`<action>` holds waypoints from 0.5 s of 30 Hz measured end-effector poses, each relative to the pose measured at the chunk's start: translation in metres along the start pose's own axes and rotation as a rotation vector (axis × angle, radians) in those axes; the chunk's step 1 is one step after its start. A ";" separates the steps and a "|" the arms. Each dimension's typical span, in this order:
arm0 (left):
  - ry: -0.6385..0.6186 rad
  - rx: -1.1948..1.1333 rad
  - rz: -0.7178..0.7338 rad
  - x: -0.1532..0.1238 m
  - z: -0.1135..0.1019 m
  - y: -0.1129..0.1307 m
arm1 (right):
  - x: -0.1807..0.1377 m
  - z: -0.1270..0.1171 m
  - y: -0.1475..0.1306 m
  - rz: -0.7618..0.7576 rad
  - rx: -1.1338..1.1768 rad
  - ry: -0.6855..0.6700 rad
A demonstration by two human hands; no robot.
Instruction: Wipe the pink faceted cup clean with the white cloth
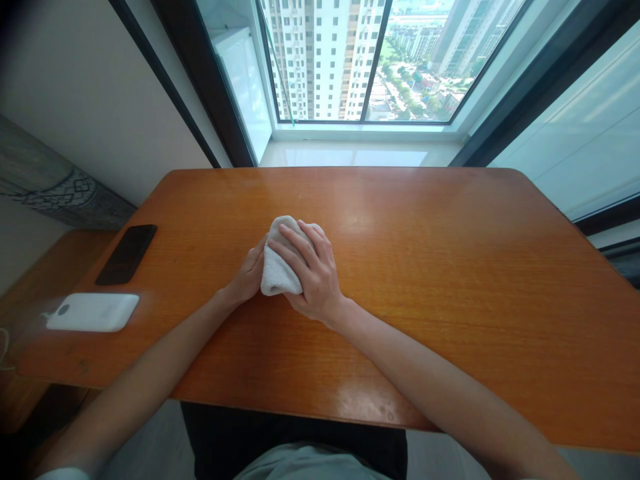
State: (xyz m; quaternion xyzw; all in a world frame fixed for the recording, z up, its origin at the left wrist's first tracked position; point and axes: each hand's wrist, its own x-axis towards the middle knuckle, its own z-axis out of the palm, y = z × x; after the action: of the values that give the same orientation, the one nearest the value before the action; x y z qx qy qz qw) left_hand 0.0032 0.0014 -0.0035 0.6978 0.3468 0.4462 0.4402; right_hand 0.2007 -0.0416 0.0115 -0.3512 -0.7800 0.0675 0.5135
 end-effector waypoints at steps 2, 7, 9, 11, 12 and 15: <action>-0.002 0.010 -0.006 0.000 0.000 -0.001 | 0.001 0.001 0.000 0.019 0.022 0.019; -0.030 0.036 0.007 0.002 0.000 0.008 | 0.002 0.011 0.012 0.544 0.192 0.207; -0.032 0.034 0.017 0.002 0.000 0.009 | 0.002 0.010 0.011 0.534 0.175 0.196; -0.022 0.028 0.010 0.001 -0.001 0.005 | 0.002 0.005 0.007 0.312 0.101 0.122; -0.017 0.020 0.003 0.000 -0.001 0.003 | 0.002 0.003 0.004 0.180 0.061 0.078; -0.006 -0.004 -0.014 -0.001 0.000 -0.001 | 0.002 0.000 0.000 -0.016 0.016 0.006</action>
State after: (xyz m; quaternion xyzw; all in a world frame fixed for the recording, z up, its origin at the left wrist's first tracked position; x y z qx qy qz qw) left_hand 0.0023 0.0006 -0.0045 0.6959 0.3493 0.4417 0.4457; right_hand 0.2003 -0.0399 0.0130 -0.3411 -0.7807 0.0683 0.5191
